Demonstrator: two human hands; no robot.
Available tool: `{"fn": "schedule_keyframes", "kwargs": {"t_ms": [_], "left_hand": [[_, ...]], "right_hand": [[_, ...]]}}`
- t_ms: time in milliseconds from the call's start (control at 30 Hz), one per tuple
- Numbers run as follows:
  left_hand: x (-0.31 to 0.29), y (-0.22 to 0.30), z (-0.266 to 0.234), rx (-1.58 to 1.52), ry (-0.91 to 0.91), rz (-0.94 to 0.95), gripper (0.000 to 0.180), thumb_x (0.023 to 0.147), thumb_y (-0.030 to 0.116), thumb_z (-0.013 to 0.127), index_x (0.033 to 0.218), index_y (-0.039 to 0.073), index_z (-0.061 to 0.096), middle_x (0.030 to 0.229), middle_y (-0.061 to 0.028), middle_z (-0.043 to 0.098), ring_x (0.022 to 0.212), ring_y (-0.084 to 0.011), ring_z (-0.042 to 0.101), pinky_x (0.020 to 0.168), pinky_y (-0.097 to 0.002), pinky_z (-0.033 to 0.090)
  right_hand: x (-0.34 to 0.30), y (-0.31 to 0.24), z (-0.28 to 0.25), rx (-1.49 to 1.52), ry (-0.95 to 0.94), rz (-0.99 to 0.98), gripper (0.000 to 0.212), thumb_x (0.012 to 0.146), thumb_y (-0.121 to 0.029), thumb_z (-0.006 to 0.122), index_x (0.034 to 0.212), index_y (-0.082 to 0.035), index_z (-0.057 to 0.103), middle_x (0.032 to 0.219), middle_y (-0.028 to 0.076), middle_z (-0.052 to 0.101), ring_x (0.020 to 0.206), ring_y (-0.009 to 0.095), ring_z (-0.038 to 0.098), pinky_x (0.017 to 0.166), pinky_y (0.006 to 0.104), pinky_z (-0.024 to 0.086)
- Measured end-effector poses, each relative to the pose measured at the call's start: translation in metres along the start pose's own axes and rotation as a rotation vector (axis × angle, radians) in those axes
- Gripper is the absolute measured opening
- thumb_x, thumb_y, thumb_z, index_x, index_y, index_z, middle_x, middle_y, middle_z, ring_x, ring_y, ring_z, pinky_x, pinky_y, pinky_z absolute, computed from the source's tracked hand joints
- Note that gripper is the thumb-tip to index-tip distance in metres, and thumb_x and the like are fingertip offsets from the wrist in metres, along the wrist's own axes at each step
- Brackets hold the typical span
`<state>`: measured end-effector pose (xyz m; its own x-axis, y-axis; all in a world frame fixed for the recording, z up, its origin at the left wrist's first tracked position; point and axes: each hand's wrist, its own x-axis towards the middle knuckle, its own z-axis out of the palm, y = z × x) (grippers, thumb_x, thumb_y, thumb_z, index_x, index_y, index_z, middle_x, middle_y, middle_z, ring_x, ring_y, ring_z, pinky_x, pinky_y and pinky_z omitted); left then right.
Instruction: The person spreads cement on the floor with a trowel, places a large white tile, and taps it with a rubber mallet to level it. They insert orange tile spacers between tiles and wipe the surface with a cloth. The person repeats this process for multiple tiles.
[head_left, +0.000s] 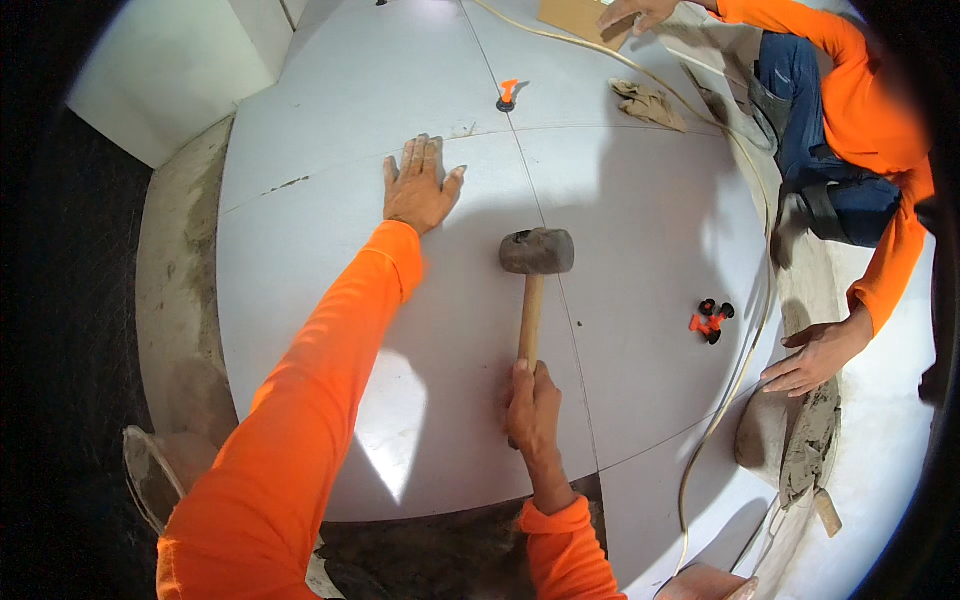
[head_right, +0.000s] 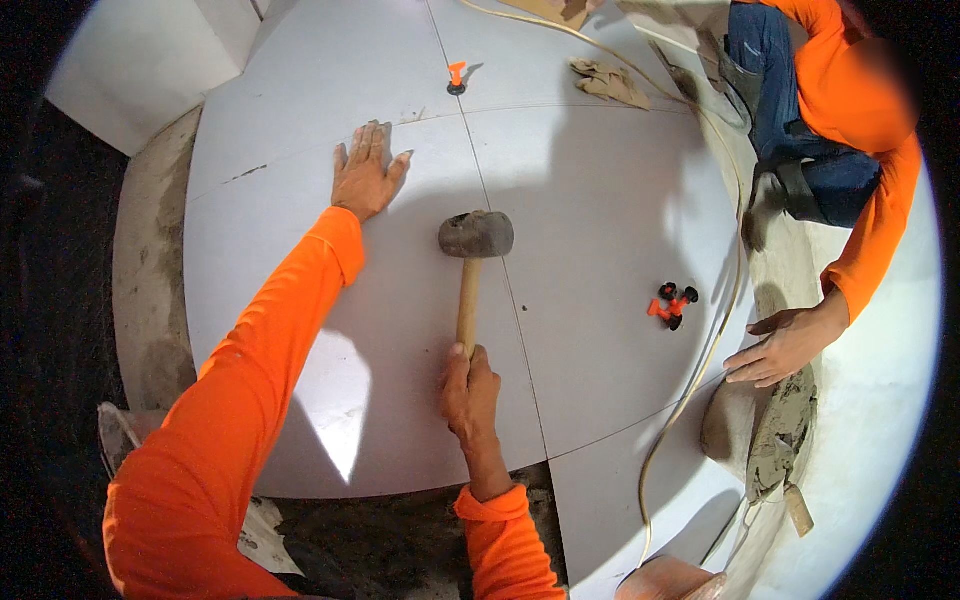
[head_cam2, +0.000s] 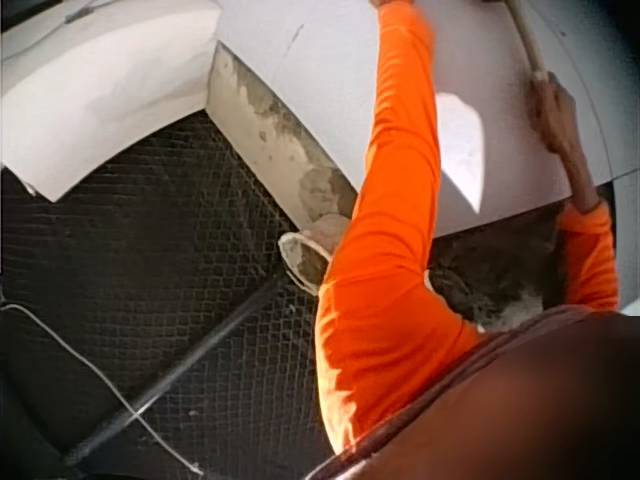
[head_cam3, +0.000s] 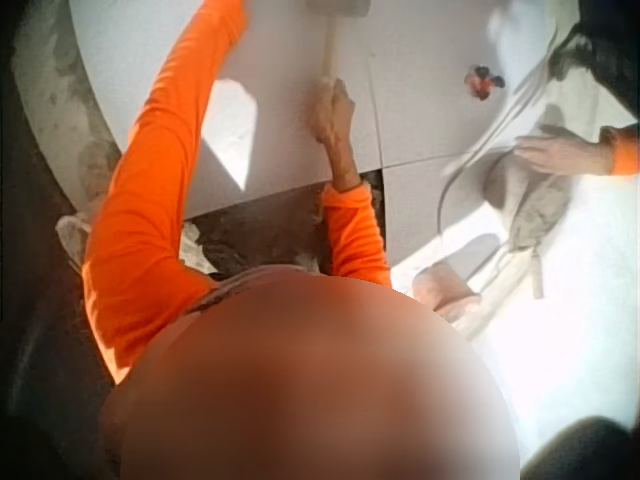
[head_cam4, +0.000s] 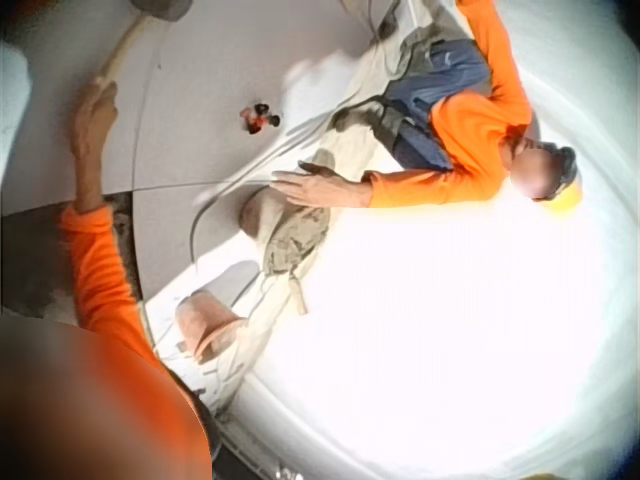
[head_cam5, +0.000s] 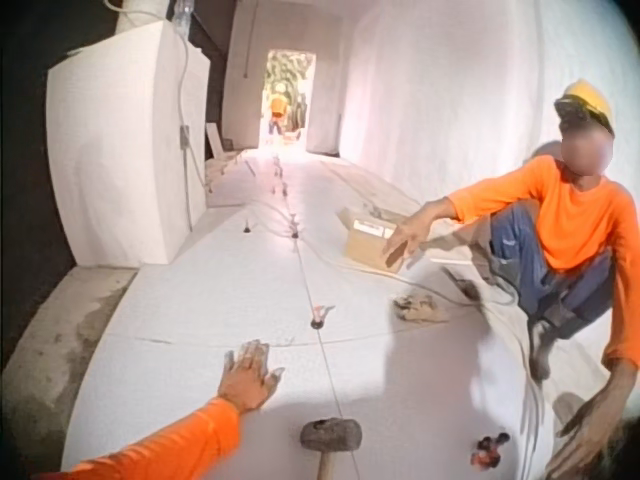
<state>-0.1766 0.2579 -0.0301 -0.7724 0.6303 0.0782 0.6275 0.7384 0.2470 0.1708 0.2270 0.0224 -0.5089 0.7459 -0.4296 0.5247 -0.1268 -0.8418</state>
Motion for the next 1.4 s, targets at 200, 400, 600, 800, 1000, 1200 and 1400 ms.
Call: {"fn": "schedule_keyframes", "kwargs": {"t_ms": [200,400,600,800,1000,1200,1400], "left_hand": [[-0.005,-0.011,-0.006,-0.002,-0.035,-0.085,0.077,0.109,0.059,0.03,0.171,0.013,0.027,0.18,-0.0062,0.019,0.167,-0.0247,0.012,0.135,-0.0523,0.008],[-0.006,-0.008,-0.012,0.037,-0.046,-0.086,0.076,0.109,0.058,0.028,0.171,0.013,0.025,0.18,-0.0058,0.017,0.167,-0.0238,0.011,0.135,-0.0521,0.009],[-0.005,-0.013,-0.005,0.022,-0.021,-0.074,0.075,0.11,0.057,0.03,0.17,0.012,0.027,0.179,-0.0076,0.018,0.166,-0.0247,0.012,0.134,-0.0542,0.009],[-0.009,0.0,0.002,0.116,0.027,-0.065,0.071,0.112,0.052,0.029,0.169,0.011,0.029,0.179,-0.0088,0.02,0.166,-0.0253,0.014,0.134,-0.0555,0.01],[-0.032,0.022,0.015,-0.031,0.005,0.1,0.062,0.115,0.042,0.025,0.169,0.01,0.03,0.179,-0.009,0.022,0.166,-0.026,0.015,0.133,-0.0552,0.012],[-0.03,0.022,0.018,-0.033,0.01,0.089,0.059,0.115,0.038,0.03,0.167,0.01,0.033,0.177,-0.009,0.026,0.165,-0.0254,0.02,0.133,-0.0549,0.014],[-0.03,0.021,0.023,-0.04,0.057,0.102,0.059,0.115,0.039,0.032,0.165,0.009,0.035,0.176,-0.0106,0.029,0.164,-0.0276,0.023,0.132,-0.057,0.016]], "right_hand": [[0.015,-0.062,0.007,-0.055,0.215,-0.365,0.038,0.115,-0.036,0.05,0.105,0.0,0.052,0.061,0.007,0.059,0.05,0.015,0.061,0.044,0.0324,0.047],[0.029,-0.079,0.013,-0.478,0.2,-0.337,0.037,0.113,-0.035,0.054,0.108,0.001,0.047,0.062,0.015,0.062,0.051,0.027,0.066,0.044,0.037,0.05],[0.021,-0.05,0.004,-0.179,0.379,-0.517,0.039,0.113,-0.035,0.055,0.103,0.002,0.048,0.062,0.017,0.062,0.049,0.03,0.066,0.043,0.0392,0.05],[0.002,-0.054,0.0,-0.477,0.198,-0.343,0.041,0.113,-0.038,0.056,0.1,0.001,0.049,0.059,0.011,0.056,0.049,0.022,0.063,0.044,0.0368,0.049],[-0.001,-0.066,-0.007,-0.089,0.334,-0.619,0.037,0.113,-0.035,0.055,0.102,-0.001,0.049,0.061,0.01,0.059,0.048,0.02,0.06,0.047,0.0339,0.049],[-0.003,-0.05,-0.003,-0.519,0.21,-0.285,0.033,0.109,-0.027,0.062,0.1,0.0,0.048,0.062,0.023,0.062,0.056,0.046,0.068,0.047,0.0466,0.052],[-0.015,-0.028,0.001,-0.459,0.277,-0.362,0.036,0.11,-0.031,0.06,0.098,0.0,0.047,0.06,0.022,0.06,0.054,0.042,0.067,0.046,0.0466,0.05]]}}
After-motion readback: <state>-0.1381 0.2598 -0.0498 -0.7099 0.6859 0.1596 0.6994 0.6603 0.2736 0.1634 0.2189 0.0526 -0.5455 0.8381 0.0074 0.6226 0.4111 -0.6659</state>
